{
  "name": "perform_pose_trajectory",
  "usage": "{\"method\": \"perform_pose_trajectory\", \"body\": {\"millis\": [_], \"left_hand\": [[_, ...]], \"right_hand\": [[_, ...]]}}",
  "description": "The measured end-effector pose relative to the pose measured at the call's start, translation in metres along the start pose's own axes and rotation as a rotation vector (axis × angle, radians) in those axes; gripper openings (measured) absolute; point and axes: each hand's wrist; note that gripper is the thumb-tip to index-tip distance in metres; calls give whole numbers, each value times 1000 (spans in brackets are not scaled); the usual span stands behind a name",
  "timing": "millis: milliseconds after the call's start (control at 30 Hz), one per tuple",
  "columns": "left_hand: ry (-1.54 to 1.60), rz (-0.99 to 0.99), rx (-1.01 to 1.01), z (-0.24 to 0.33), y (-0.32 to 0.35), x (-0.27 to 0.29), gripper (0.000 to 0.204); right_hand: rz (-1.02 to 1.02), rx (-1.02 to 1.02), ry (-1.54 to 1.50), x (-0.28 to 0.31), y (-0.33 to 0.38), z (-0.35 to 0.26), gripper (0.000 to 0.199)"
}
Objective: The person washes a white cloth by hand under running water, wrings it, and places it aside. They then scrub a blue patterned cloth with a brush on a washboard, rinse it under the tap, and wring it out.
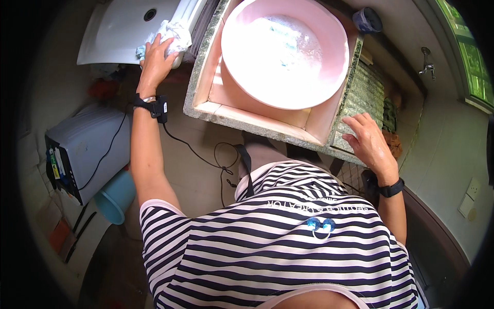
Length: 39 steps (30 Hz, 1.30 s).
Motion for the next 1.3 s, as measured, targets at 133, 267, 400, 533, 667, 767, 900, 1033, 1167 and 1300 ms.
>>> {"method": "perform_pose_trajectory", "body": {"millis": [133, 267, 400, 533, 667, 767, 900, 1033, 1167, 1300], "left_hand": [[273, 366, -141, 95, 15, 21, 37], [1642, -103, 405, 201, 20, -27, 28], [1784, -344, 841, 247, -13, -97, 37], [1757, -257, 1053, 244, -47, -152, 41], [1508, -113, 1207, 238, -46, -242, 40], [1157, -74, 1305, 264, -40, -309, 38], [1646, -370, 1273, 242, -18, -316, 34], [1935, -144, 1506, 237, -40, -289, 46], [1874, -235, 1135, 220, -25, -266, 28], [1831, -286, 1071, 230, -36, -227, 23]], "right_hand": [[-241, -294, -236, 55, 44, 24, 36], [-137, -347, -505, 65, 9, 37, 29], [-135, -292, -692, 16, -109, 42, 37], [-278, -304, -779, -38, -231, 70, 44], [142, -192, -337, -108, -320, 112, 43], [96, -255, -355, -167, -342, 111, 60], [-227, -353, -448, -208, -352, 104, 56], [-276, -182, -823, -136, -321, 65, 31], [-51, -111, -780, -130, -298, 20, 36], [136, -244, -399, -175, -315, 53, 31]]}}
Point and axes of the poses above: each hand's wrist, its own y-axis away from the middle knuckle, its own x-axis out of the back of the hand, z = x × y, and after that the axes turned 7 degrees about y, right-handed
